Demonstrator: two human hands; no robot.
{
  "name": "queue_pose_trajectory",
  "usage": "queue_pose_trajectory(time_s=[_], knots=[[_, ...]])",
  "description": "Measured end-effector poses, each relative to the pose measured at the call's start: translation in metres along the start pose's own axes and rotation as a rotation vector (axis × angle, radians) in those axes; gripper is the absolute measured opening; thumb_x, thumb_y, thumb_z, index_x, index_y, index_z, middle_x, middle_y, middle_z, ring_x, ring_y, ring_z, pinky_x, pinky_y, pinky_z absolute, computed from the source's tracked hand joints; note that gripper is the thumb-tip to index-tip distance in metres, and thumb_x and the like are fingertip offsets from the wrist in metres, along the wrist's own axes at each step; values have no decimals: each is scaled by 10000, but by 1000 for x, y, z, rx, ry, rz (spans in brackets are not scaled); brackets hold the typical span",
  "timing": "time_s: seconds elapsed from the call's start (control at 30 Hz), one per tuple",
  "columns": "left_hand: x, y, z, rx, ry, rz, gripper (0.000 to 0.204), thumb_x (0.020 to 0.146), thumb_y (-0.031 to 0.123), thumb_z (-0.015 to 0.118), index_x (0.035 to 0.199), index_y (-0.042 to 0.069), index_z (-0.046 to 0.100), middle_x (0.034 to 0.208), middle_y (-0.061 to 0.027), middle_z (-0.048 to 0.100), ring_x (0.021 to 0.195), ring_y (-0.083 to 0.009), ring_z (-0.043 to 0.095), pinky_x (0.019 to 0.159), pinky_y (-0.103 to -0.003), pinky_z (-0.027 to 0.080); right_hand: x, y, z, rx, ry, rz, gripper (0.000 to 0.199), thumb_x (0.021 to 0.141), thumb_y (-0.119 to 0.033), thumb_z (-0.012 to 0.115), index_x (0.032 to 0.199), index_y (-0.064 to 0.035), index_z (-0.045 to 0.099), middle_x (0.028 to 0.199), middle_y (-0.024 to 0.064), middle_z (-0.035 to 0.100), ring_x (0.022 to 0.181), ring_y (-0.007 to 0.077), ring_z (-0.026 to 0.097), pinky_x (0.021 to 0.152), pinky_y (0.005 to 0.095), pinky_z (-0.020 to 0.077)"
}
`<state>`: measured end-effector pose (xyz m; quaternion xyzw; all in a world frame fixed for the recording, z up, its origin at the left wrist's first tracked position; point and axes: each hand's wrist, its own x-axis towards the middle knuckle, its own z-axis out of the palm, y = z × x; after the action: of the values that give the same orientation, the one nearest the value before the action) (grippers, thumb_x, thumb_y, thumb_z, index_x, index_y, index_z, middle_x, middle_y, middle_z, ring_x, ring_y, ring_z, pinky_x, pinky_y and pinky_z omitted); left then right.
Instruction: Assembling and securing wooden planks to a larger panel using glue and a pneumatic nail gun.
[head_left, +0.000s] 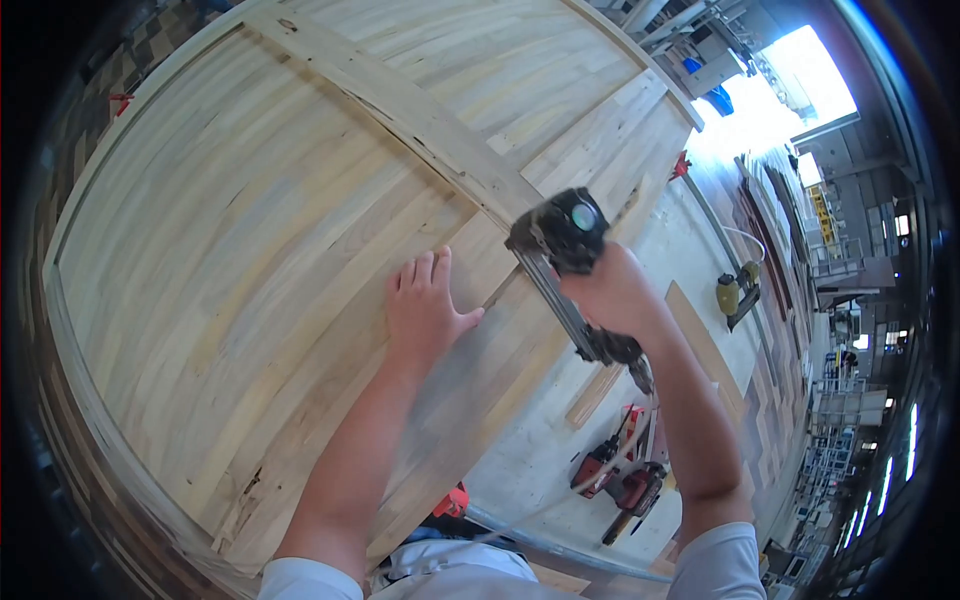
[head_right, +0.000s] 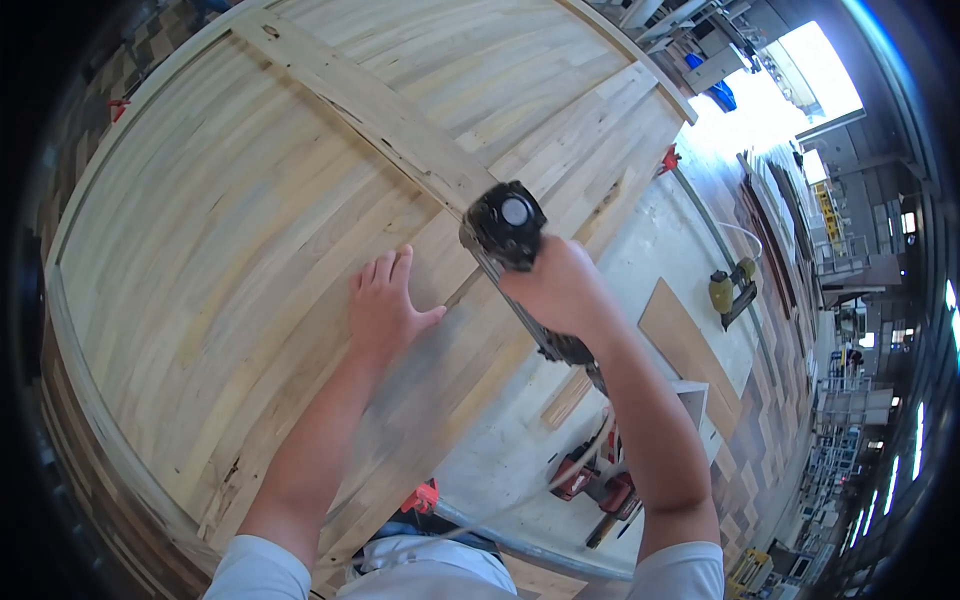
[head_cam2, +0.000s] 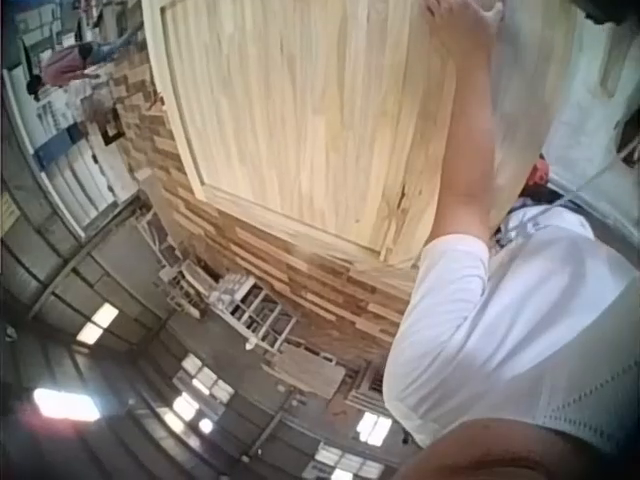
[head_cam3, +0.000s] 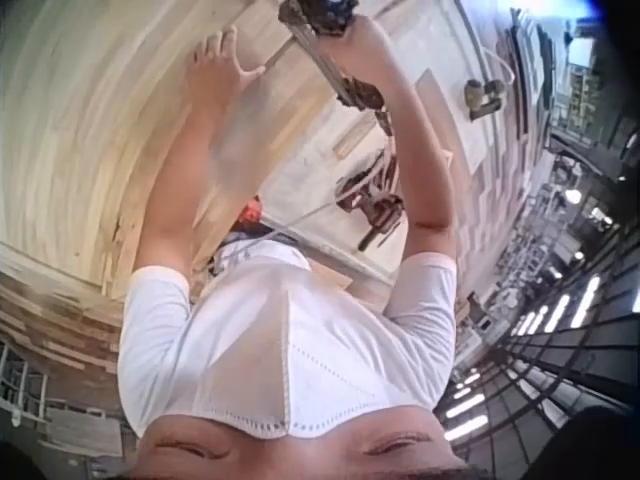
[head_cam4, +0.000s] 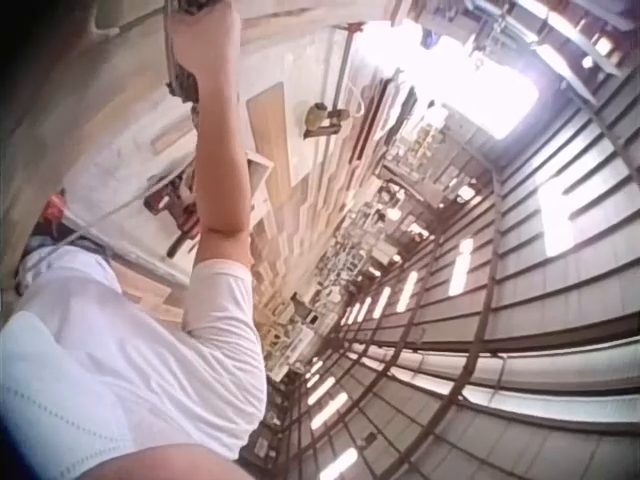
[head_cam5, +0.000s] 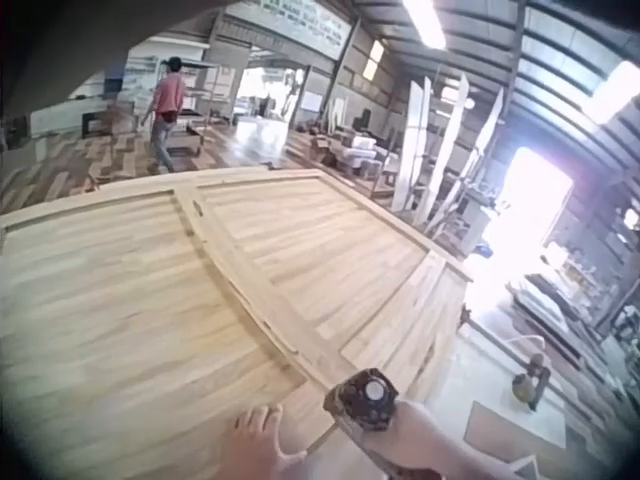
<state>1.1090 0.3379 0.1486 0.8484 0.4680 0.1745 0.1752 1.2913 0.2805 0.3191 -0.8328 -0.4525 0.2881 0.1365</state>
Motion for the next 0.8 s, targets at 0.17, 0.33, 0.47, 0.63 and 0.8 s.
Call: queue_pose_trajectory(time_s=[0.17, 0.33, 0.47, 0.63, 0.8], knots=[[-2, -5, -1, -23, 55, 34, 919, 577, 452, 818, 1337, 72, 466, 1205, -82, 516, 1105, -244, 492, 975, -397, 361, 48, -12, 13, 76, -93, 71, 267, 719, -179, 580, 771, 78, 628, 559, 161, 596, 489, 250, 615, 519, 366, 492], [-1, -5, -4, -63, -15, 18, 881, 604, 442, 808, 1323, 49, 484, 1184, -82, 543, 1100, -239, 505, 980, -383, 358, 64, -20, 18, 24, -117, 48, 244, 769, -178, 664, 796, 61, 618, 529, 89, 554, 432, 163, 560, 440, 308, 459], [-1, -3, -3, -69, -3, 20, 880, 603, 440, 809, 1323, 50, 485, 1184, -82, 545, 1097, -238, 507, 977, -380, 360, 69, -21, 18, -38, -159, 83, 238, 763, -171, 640, 766, 65, 615, 524, 97, 558, 425, 178, 560, 447, 318, 457], [0, -3, -6, -67, -27, -3, 893, 578, 435, 820, 1317, 58, 488, 1193, -89, 534, 1106, -250, 505, 965, -393, 373, 61, -17, 23, -51, -141, 52, 235, 763, -175, 635, 713, 54, 626, 522, 90, 559, 427, 178, 565, 453, 319, 455], [-4, -8, 1, -64, 54, 30, 895, 573, 441, 813, 1312, 55, 489, 1190, -88, 528, 1116, -246, 495, 961, -393, 373, 29, -3, 31, -15, -178, 110, 318, 727, -243, 608, 670, 70, 624, 539, 143, 593, 499, 254, 625, 566, 363, 511]])
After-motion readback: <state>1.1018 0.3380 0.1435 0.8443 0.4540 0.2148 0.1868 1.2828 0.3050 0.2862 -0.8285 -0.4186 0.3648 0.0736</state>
